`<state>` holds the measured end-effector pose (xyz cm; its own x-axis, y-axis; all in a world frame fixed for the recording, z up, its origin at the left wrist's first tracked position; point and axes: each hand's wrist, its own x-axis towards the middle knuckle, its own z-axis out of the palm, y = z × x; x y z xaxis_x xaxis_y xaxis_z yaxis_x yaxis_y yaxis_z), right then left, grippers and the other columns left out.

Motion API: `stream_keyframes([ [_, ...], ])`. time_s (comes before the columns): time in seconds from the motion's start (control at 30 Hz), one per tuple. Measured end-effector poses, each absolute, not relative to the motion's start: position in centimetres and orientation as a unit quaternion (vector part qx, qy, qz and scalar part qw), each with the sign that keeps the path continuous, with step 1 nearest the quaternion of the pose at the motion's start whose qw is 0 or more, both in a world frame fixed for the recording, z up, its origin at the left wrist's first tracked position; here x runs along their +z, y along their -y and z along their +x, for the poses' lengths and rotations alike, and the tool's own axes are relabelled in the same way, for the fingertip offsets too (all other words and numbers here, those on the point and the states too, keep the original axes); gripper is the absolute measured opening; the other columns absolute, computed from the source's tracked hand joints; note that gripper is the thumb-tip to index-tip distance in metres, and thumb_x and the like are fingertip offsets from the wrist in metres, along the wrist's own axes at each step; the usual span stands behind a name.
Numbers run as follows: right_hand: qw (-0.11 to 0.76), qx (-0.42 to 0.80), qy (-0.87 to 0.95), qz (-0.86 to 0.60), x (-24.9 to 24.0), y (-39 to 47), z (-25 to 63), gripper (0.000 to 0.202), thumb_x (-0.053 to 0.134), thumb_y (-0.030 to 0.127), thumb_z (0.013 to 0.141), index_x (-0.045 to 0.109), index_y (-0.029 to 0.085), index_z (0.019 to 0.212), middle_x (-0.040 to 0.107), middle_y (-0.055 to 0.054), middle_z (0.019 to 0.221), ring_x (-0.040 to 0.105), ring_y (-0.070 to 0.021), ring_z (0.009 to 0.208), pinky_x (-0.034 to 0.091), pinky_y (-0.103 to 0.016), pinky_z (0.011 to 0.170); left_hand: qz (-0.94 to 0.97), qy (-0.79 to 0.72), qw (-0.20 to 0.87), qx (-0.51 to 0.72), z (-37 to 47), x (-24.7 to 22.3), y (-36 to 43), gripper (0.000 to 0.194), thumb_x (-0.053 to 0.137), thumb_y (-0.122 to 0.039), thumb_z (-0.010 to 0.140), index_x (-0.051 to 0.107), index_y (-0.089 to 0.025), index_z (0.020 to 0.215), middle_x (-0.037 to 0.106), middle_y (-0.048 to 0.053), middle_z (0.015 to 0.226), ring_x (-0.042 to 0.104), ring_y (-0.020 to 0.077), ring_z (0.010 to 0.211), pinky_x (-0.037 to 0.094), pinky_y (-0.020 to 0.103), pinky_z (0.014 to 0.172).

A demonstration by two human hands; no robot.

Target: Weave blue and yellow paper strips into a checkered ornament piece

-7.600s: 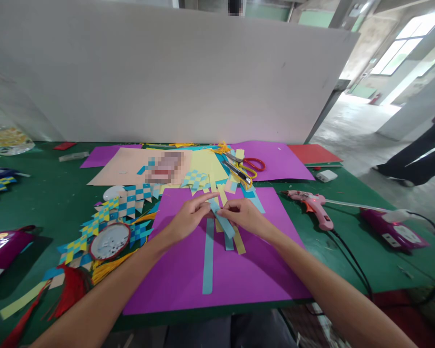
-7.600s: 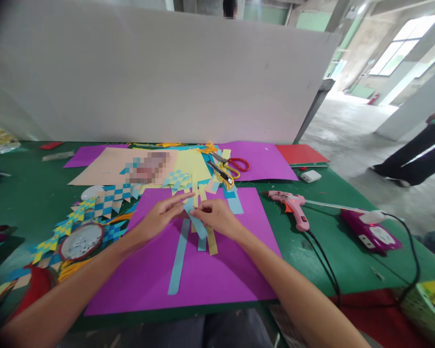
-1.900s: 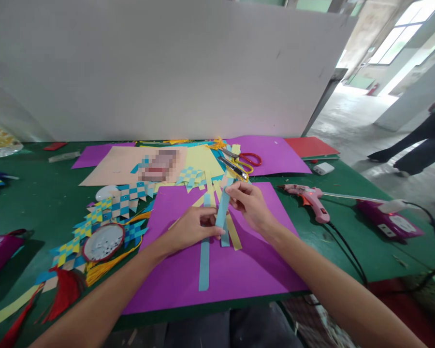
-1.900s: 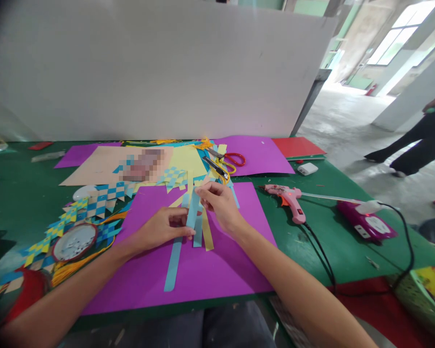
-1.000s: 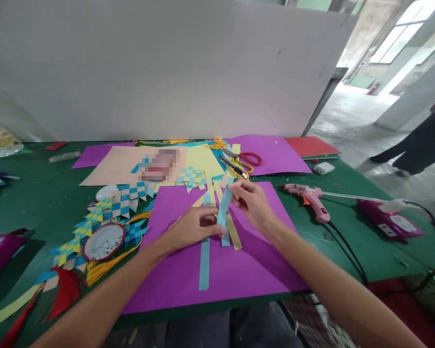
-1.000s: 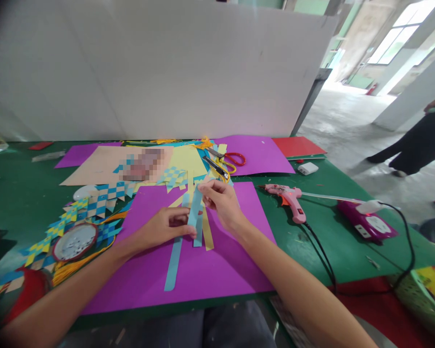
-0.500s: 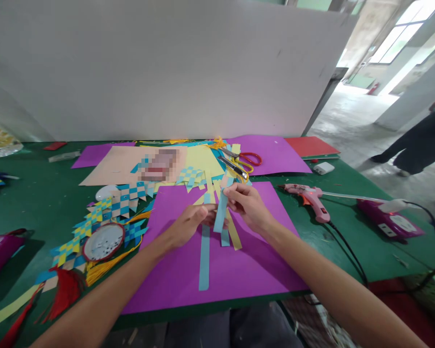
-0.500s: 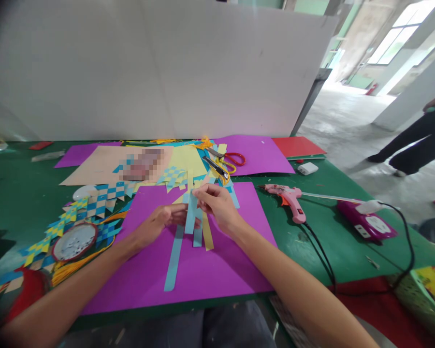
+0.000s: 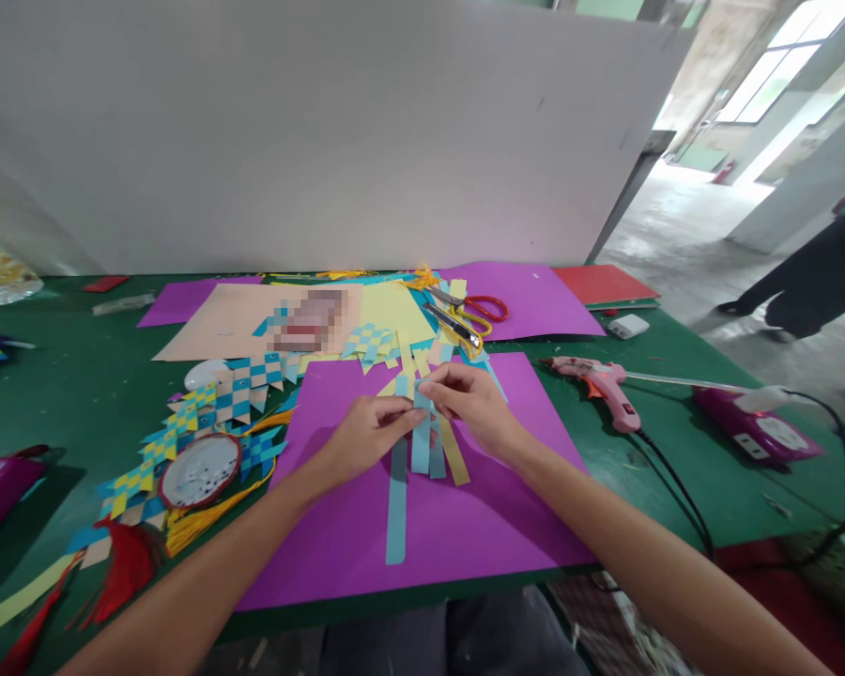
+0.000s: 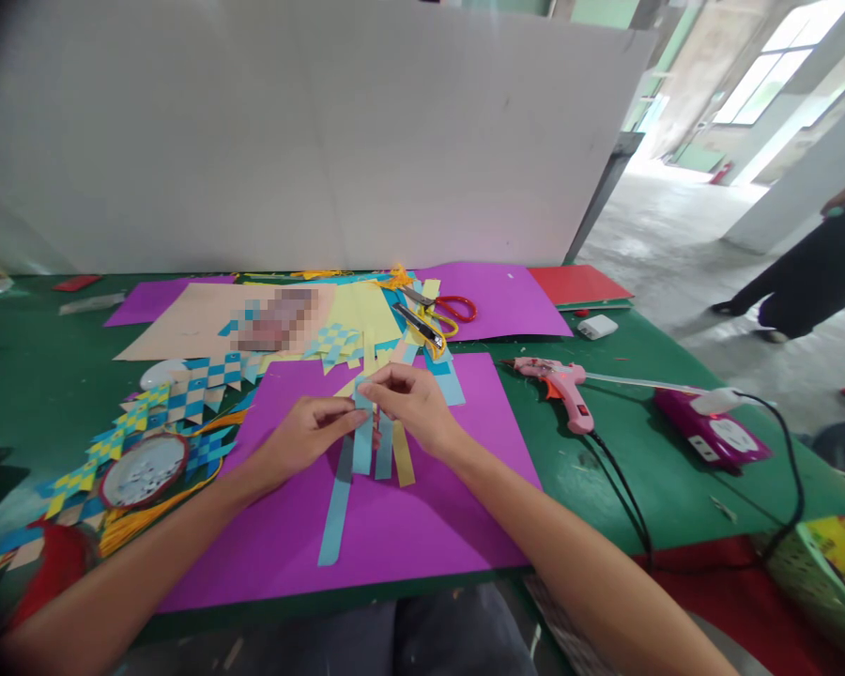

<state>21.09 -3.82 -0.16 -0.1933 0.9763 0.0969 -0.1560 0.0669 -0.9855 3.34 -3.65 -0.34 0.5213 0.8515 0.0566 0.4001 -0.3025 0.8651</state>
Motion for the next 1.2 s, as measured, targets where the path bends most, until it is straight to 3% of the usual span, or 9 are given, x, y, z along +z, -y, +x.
stream_keyframes([
  [0.13,0.497,0.537,0.553,-0.398,0.1,3.7,21.4,0.026,0.073,0.040,0.072,0.063,0.017,0.069,0.046,0.007,0.054,0.036,-0.0058,0.047,0.027,-0.023,0.046,0.760,-0.411,0.431,0.259,3.2,-0.2,3.7,0.038,0.050,-0.043,0.090,0.060,-0.015,0.067,0.046,-0.003,0.061,0.041,0.0100,0.057,0.030,0.023,0.053],
  [0.37,0.484,0.502,0.569,-0.436,0.9,3.7,22.0,0.027,0.070,0.042,0.072,0.062,0.017,0.068,0.048,0.006,0.057,0.036,-0.0066,0.050,0.027,-0.024,0.047,0.767,-0.421,0.414,0.251,3.3,-0.4,3.6,0.044,0.051,-0.045,0.089,0.052,-0.015,0.058,0.044,-0.004,0.055,0.042,0.0089,0.052,0.031,0.022,0.049],
  [0.5,0.403,0.506,0.586,-0.487,0.7,3.3,22.7,0.028,0.064,0.042,0.074,0.057,0.017,0.064,0.042,0.007,0.050,0.033,-0.0060,0.044,0.025,-0.023,0.044,0.716,-0.437,0.462,0.288,3.3,-0.7,3.7,0.043,0.045,-0.048,0.093,0.063,-0.015,0.072,0.063,0.002,0.064,0.060,0.0134,0.059,0.046,0.023,0.056],
  [0.57,0.363,0.491,0.607,-0.509,0.2,2.9,22.9,0.027,0.063,0.040,0.074,0.058,0.017,0.061,0.042,0.007,0.047,0.035,-0.0066,0.043,0.026,-0.023,0.043,0.690,-0.468,0.456,0.312,3.2,-0.7,3.5,0.044,0.044,-0.050,0.092,0.065,-0.014,0.081,0.066,0.003,0.064,0.063,0.0147,0.056,0.049,0.024,0.053],
  [0.77,0.348,0.353,0.664,-0.560,-1.5,2.5,22.6,0.012,0.061,0.024,0.075,0.068,0.018,0.066,0.062,0.000,0.060,0.053,-0.0126,0.057,0.036,-0.025,0.056,0.676,-0.509,0.381,0.372,2.5,-0.3,2.8,0.039,0.048,-0.050,0.091,0.065,-0.015,0.087,0.063,0.001,0.063,0.060,0.0122,0.050,0.045,0.020,0.044],
  [0.93,0.323,0.226,0.704,-0.590,-1.6,3.1,22.5,0.013,0.062,0.022,0.079,0.073,0.022,0.086,0.065,-0.003,0.068,0.054,-0.0159,0.060,0.037,-0.029,0.060,0.684,-0.518,0.350,0.376,2.4,0.0,2.7,0.034,0.051,-0.046,0.091,0.063,-0.016,0.081,0.063,0.000,0.060,0.060,0.0114,0.048,0.045,0.019,0.045],
  [1.03,0.315,0.185,0.728,-0.581,-1.3,3.3,22.4,0.023,0.062,0.020,0.082,0.071,0.022,0.102,0.066,-0.005,0.082,0.056,-0.0179,0.070,0.041,-0.032,0.067,0.687,-0.520,0.338,0.378,2.3,-0.1,2.7,0.034,0.051,-0.046,0.091,0.063,-0.016,0.080,0.063,0.000,0.060,0.060,0.0112,0.048,0.045,0.019,0.045],
  [1.13,0.308,0.153,0.801,-0.490,-1.2,3.5,22.1,0.018,0.065,0.024,0.084,0.072,0.019,0.099,0.065,-0.007,0.087,0.058,-0.0199,0.083,0.045,-0.033,0.076,0.689,-0.517,0.333,0.383,2.3,-0.2,2.7,0.034,0.050,-0.046,0.091,0.063,-0.016,0.082,0.064,0.000,0.060,0.060,0.0117,0.049,0.046,0.019,0.047],
  [1.2,0.296,0.133,0.862,-0.389,-1.2,3.7,21.9,0.022,0.069,0.036,0.082,0.072,0.017,0.093,0.064,-0.008,0.090,0.057,-0.0214,0.091,0.046,-0.036,0.083,0.691,-0.513,0.331,0.387,2.2,-0.3,2.6,0.032,0.050,-0.045,0.092,0.064,-0.016,0.082,0.064,0.000,0.060,0.061,0.0123,0.050,0.047,0.020,0.048],
])
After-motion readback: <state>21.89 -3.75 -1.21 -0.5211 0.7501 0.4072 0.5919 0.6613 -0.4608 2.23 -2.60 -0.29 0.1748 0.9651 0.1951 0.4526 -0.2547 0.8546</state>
